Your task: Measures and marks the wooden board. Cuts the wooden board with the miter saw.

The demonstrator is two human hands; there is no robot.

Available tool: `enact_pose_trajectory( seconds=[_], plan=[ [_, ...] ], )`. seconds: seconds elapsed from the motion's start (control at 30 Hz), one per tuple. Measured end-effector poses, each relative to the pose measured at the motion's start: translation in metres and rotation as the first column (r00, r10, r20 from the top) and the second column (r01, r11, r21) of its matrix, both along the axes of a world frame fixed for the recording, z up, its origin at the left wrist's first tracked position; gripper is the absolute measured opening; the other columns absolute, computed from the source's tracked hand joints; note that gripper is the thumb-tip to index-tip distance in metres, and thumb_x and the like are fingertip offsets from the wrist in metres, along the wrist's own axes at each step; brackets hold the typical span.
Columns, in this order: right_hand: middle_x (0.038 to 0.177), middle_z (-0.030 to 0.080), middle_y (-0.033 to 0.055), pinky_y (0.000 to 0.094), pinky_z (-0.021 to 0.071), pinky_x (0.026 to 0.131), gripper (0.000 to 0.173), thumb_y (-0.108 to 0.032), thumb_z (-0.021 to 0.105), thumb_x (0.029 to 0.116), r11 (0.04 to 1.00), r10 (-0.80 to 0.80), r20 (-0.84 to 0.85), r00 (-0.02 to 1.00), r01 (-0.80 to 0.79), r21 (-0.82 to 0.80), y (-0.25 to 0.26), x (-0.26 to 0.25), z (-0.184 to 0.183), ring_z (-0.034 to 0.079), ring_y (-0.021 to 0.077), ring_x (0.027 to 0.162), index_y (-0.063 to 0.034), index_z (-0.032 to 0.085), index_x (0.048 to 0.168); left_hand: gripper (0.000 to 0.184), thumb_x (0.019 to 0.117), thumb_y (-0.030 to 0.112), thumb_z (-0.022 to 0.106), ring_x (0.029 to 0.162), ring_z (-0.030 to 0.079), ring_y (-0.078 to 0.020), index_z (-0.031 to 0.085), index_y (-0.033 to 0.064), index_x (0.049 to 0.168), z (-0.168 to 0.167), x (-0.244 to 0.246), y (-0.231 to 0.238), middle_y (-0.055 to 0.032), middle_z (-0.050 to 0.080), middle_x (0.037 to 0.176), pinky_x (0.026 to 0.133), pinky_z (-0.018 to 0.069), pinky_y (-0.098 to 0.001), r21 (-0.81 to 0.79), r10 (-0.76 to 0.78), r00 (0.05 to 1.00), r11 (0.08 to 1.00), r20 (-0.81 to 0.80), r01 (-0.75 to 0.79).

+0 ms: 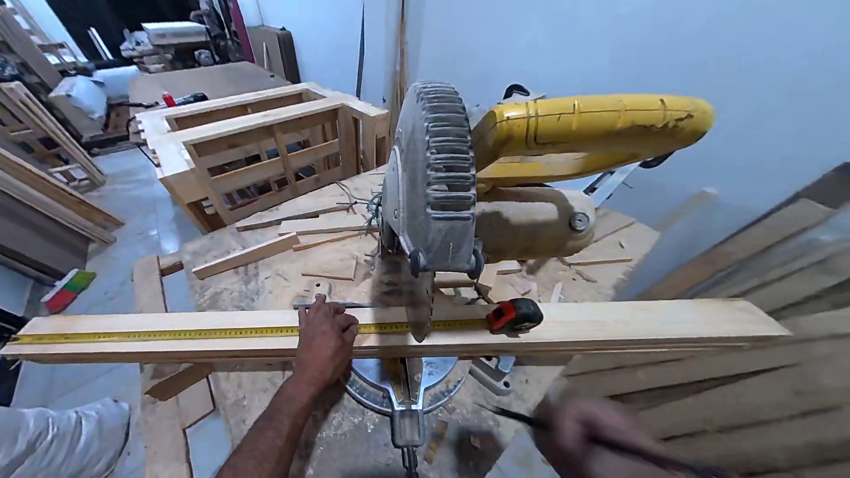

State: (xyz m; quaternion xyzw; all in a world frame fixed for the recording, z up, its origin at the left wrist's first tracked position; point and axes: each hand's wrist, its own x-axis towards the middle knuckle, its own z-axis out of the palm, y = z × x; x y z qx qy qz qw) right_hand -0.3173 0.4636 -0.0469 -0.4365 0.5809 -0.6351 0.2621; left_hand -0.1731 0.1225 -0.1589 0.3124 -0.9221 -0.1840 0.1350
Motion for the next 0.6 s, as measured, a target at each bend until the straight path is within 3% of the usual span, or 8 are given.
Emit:
enact_pose_trajectory(
  seconds=[0.07, 0.1, 0.17, 0.23, 0.27, 0.37, 0.5, 0.6],
  plan=[
    [0.063, 0.056, -0.0075, 0.0214, 0.0426, 0.045, 0.045, -0.056, 0.05, 0.1034, 0.993, -0.086, -0.073, 0.994, 0.092, 0.078, -0.054, -0.009, -0.055, 0.049, 0.0015, 0.05, -0.0177, 0.069, 0.087, 0.023, 0.0995, 0.038, 0.062, 0.146, 0.041, -0.0324, 0.08, 0.024, 0.106, 0.0, -0.008, 0.007, -0.0045, 0.067, 0.131, 0.122, 0.0207, -0.0634, 0.03, -0.012, 1.0, 0.999, -0.023, 0.013],
    [0.067, 0.059, -0.0034, 0.0255, 0.0454, 0.049, 0.047, -0.047, 0.046, 0.1071, 0.991, -0.074, -0.133, 0.988, 0.088, 0.102, -0.078, -0.011, -0.069, 0.051, 0.0049, 0.053, -0.0104, 0.073, 0.095, 0.024, 0.0997, 0.039, 0.062, 0.146, 0.04, -0.0324, 0.079, 0.0245, 0.108, -0.001, -0.012, 0.011, -0.0047, 0.067, 0.132, 0.122, 0.0206, -0.063, 0.041, -0.021, 0.999, 0.999, -0.026, 0.022],
    [0.084, 0.07, 0.0037, 0.0334, 0.0573, 0.066, 0.041, -0.03, 0.042, 0.1086, 0.986, 0.0, -0.261, 0.965, 0.043, 0.158, -0.117, -0.008, -0.083, 0.065, 0.0115, 0.071, -0.0033, 0.072, 0.117, 0.023, 0.0999, 0.037, 0.062, 0.148, 0.038, -0.032, 0.079, 0.0264, 0.109, -0.004, -0.02, 0.016, -0.0036, 0.067, 0.133, 0.123, 0.0192, -0.0625, 0.078, -0.02, 0.998, 0.997, -0.051, 0.024],
    [0.107, 0.074, 0.0067, 0.036, 0.0595, 0.088, 0.035, -0.023, 0.047, 0.104, 0.976, 0.041, -0.394, 0.918, 0.048, 0.212, -0.143, -0.002, -0.09, 0.071, 0.0141, 0.097, -0.0048, 0.069, 0.125, 0.02, 0.0983, 0.035, 0.064, 0.148, 0.039, -0.0303, 0.081, 0.0278, 0.105, -0.008, -0.022, 0.016, -0.0006, 0.068, 0.131, 0.124, 0.0205, -0.0603, 0.114, 0.011, 0.994, 0.993, -0.109, 0.002],
    [0.107, 0.074, 0.0078, 0.0352, 0.0587, 0.09, 0.031, -0.021, 0.053, 0.1, 0.975, 0.012, -0.438, 0.899, 0.087, 0.204, -0.153, 0.002, -0.094, 0.071, 0.015, 0.099, -0.0048, 0.071, 0.119, 0.018, 0.0976, 0.034, 0.065, 0.147, 0.039, -0.0296, 0.081, 0.0277, 0.103, -0.008, -0.022, 0.016, 0.0004, 0.069, 0.13, 0.124, 0.022, -0.0593, 0.132, 0.021, 0.992, 0.991, -0.127, -0.004],
    [0.091, 0.074, 0.0079, 0.0326, 0.0603, 0.08, 0.016, -0.016, 0.065, 0.0911, 0.964, -0.096, -0.513, 0.853, 0.208, 0.165, -0.172, 0.005, -0.104, 0.072, 0.0147, 0.085, -0.0051, 0.074, 0.097, 0.016, 0.0964, 0.033, 0.067, 0.145, 0.042, -0.0277, 0.081, 0.029, 0.1, -0.01, -0.022, 0.015, 0.0033, 0.069, 0.128, 0.122, 0.0274, -0.0557, 0.143, 0.031, 0.988, 0.99, -0.154, -0.009],
    [0.083, 0.071, 0.0049, 0.0304, 0.0591, 0.073, 0.014, -0.015, 0.065, 0.0883, 0.961, -0.17, -0.442, 0.881, 0.247, 0.122, -0.183, 0.003, -0.108, 0.069, 0.0101, 0.077, -0.005, 0.072, 0.094, 0.016, 0.0964, 0.036, 0.066, 0.142, 0.045, -0.024, 0.081, 0.0324, 0.098, -0.009, -0.023, 0.014, 0.0064, 0.07, 0.125, 0.122, 0.029, -0.0531, 0.138, 0.045, 0.99, 0.99, -0.13, -0.027],
    [0.083, 0.072, 0.0046, 0.0295, 0.0589, 0.075, 0.015, -0.019, 0.066, 0.0906, 0.951, -0.205, -0.458, 0.865, 0.287, 0.118, -0.189, 0.003, -0.117, 0.069, 0.0095, 0.079, -0.0063, 0.074, 0.09, 0.016, 0.0967, 0.037, 0.065, 0.143, 0.045, -0.0234, 0.081, 0.0325, 0.098, -0.008, -0.024, 0.015, 0.0058, 0.071, 0.124, 0.123, 0.0283, -0.0526, 0.137, 0.064, 0.991, 0.989, -0.121, -0.047]
  ],
)
